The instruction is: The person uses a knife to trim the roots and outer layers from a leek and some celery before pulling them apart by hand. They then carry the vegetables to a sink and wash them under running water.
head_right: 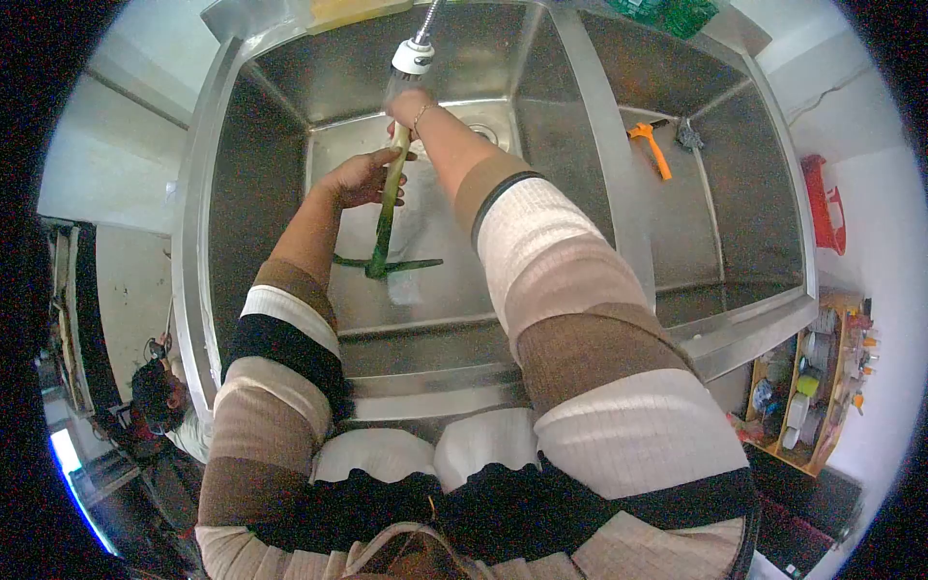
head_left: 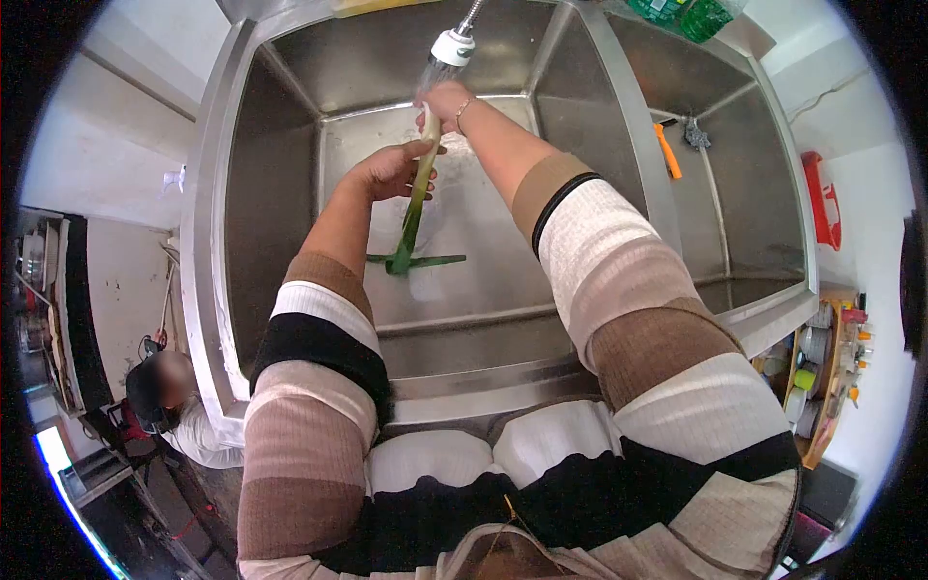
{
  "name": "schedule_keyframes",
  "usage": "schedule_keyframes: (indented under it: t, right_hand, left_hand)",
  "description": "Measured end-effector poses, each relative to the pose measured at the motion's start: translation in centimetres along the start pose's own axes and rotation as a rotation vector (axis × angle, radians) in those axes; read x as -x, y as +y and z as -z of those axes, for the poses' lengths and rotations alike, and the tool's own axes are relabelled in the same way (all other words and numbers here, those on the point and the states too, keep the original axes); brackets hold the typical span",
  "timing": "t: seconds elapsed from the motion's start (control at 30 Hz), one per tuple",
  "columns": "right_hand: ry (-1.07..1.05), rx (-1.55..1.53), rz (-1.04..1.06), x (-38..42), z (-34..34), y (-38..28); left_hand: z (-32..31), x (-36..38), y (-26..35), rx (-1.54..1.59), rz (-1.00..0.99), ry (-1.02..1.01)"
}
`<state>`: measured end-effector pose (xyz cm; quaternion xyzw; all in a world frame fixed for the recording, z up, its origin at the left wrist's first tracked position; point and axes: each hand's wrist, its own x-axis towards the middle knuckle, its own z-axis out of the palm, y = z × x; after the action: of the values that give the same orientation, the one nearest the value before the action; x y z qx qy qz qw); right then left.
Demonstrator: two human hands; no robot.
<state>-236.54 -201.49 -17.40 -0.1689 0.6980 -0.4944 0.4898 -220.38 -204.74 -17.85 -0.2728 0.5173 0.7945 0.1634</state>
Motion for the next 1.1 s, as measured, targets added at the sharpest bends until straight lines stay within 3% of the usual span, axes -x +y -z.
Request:
schedule_keyframes:
  t: [0.03, 0.1, 0.17, 0.23, 0.33, 0.43, 0.53, 0.63, 0.73, 0.83, 0.93, 1.03, 1.1]
  right_hand:
    - [0.04, -0.021, -0.003, -0.2, 0.0, -0.1]
    - [0.013, 0.375, 0.194, -4.2, 1.5, 1.6]
    - [0.02, 0.455, 0.204, -4.1, 2.1, 1.8]
    - [0.065, 0.219, 0.029, 1.1, 1.5, -0.4]
    - [0.013, 0.127, -0.042, 2.7, 1.2, -0.9]
    - [-0.115, 0.168, -0.049, 1.3, 0.9, -0.1]
    - [-0.108, 0.229, -0.062, 1.5, 1.1, -0.1]
    - [-0.162, 0.17, -0.101, 1.9, 1.3, -0.5]
    - [-0.105, 0.197, -0.06, 2.3, 1.4, -1.0]
    - [0.156, 0.087, -0.027, 2.2, 0.9, -1.4]
    - [0.133, -0.038, -0.069, 2.1, 0.7, -1.0]
    - [-0.045, -0.08, -0.079, 1.9, 0.8, -0.6]
    - [-0.103, -0.127, -0.095, 0.7, 1.9, 0.0]
  left_hand:
    - [0.0, -0.1, 0.0, 0.003, -0.016, -0.004]
    - [0.0, -0.2, 0.3, 0.011, 0.022, -0.005]
    - [0.4, -0.3, 0.2, 0.025, 0.035, 0.0]
    - [1.0, -0.9, -0.3, 0.047, 0.022, 0.011]
    - [0.4, -0.2, 0.0, 0.047, 0.016, 0.087]
    - [0.2, -0.2, -0.1, 0.065, -0.03, 0.063]
    - [0.8, -0.7, -0.2, 0.162, -0.092, -0.072]
    - [0.6, -1.0, 0.2, 0.171, -0.082, -0.01]
    - [-0.4, -1.0, 0.4, 0.034, -0.125, 0.142]
    - [-1.2, -0.7, 0.9, -0.03, -0.146, 0.205]
    - [-1.3, -0.7, 0.8, -0.127, -0.167, 0.188]
    - [-1.3, -1.1, 1.4, -0.032, -0.316, 0.144]
    - [-1.5, -1.2, 1.4, -0.081, -0.313, 0.211]
